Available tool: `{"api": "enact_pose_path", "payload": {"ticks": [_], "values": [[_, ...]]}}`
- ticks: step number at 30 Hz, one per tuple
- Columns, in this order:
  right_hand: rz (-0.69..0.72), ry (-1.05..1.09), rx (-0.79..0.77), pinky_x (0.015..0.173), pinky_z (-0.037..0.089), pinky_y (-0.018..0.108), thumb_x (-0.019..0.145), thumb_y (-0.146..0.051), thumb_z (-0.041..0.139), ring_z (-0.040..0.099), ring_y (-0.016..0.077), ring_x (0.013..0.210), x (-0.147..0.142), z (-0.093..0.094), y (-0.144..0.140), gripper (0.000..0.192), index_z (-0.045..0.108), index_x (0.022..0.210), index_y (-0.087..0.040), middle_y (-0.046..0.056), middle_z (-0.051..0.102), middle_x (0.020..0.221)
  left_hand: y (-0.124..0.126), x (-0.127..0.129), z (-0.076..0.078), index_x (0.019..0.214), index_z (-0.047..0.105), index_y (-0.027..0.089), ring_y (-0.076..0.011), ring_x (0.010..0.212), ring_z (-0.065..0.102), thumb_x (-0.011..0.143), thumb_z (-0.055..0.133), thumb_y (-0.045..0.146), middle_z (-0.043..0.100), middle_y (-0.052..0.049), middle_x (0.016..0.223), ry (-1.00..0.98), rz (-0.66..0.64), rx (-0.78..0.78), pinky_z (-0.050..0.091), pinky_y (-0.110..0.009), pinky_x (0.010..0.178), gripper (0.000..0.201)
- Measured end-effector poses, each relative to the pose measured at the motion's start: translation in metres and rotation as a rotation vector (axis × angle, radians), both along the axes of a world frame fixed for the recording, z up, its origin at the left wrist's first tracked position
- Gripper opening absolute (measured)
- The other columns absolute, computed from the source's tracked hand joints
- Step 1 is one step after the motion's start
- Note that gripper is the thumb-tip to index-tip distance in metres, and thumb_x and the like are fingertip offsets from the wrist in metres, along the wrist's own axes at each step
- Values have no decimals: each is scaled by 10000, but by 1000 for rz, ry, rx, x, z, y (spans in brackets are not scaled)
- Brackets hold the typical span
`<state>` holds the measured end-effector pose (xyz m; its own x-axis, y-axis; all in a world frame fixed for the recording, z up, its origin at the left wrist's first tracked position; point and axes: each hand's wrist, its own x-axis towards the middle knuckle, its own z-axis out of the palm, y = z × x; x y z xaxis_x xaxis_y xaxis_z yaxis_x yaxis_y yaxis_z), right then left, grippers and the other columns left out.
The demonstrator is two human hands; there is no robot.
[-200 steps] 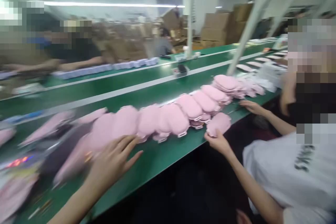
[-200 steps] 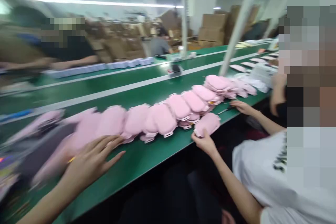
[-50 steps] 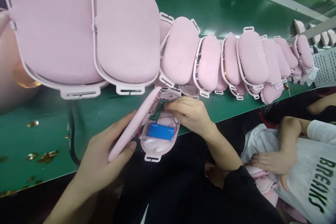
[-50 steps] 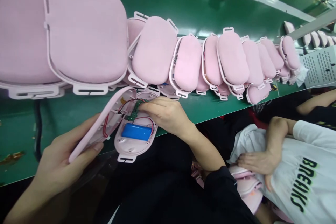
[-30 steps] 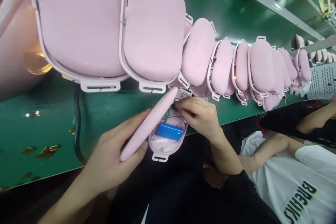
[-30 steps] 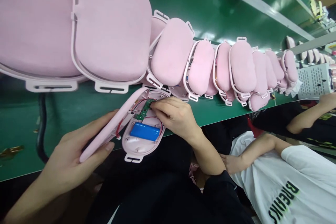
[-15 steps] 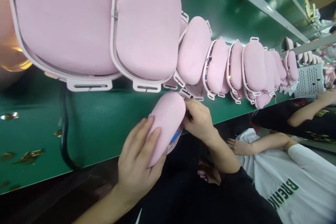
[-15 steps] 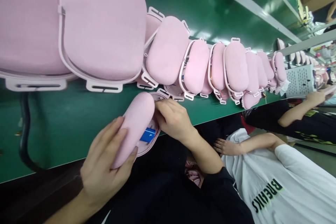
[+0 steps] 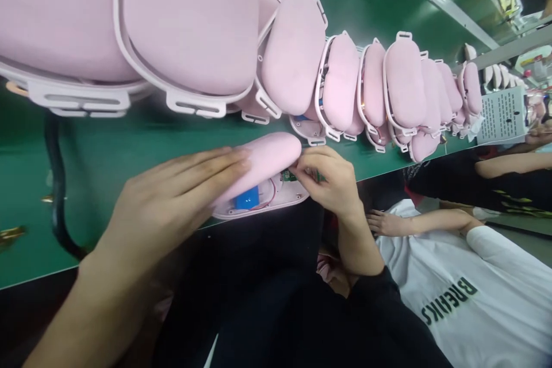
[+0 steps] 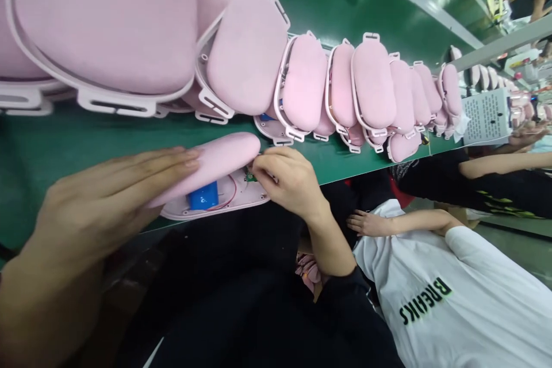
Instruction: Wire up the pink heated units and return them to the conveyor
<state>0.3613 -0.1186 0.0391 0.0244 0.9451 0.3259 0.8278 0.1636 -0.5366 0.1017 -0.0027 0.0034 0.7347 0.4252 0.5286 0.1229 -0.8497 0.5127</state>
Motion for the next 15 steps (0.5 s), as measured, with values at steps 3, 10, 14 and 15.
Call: {"api": "enact_pose_path", "payload": {"ticks": [3, 10, 14, 15], "values": [[91, 27, -119, 874, 604, 294, 1006, -240, 690, 748, 162, 937, 13, 2, 7, 94, 676, 913, -241, 10, 781, 931, -3, 3, -4, 1549, 551, 327, -189, 1329, 686, 1025, 603, 71, 687, 15, 1458, 8, 99, -28, 546, -367, 1172, 585], [143, -35, -91, 860, 567, 284, 997, -180, 685, 753, 159, 927, 17, 1, 2, 67, 674, 968, -240, 2, 797, 950, -4, 7, 1, 1493, 608, 283, -181, 1308, 694, 1018, 597, 61, 706, -4, 1430, -9, 95, -51, 567, -373, 1148, 525], [160, -89, -147, 848, 538, 287, 1002, -154, 643, 732, 160, 899, 14, 5, 6, 109, 693, 975, -247, -1, 794, 943, -1, 5, 2, 1503, 602, 272, -191, 1309, 692, 1007, 598, 42, 707, -20, 1430, 21, 96, -53, 560, -380, 1151, 547], [161, -103, -167, 839, 531, 285, 1006, -157, 639, 723, 160, 890, 12, 5, 9, 110, 691, 969, -247, -2, 790, 939, -1, 3, 1, 1507, 600, 273, -194, 1306, 693, 1003, 599, 37, 708, -21, 1428, 27, 98, -53, 557, -377, 1151, 557]]}}
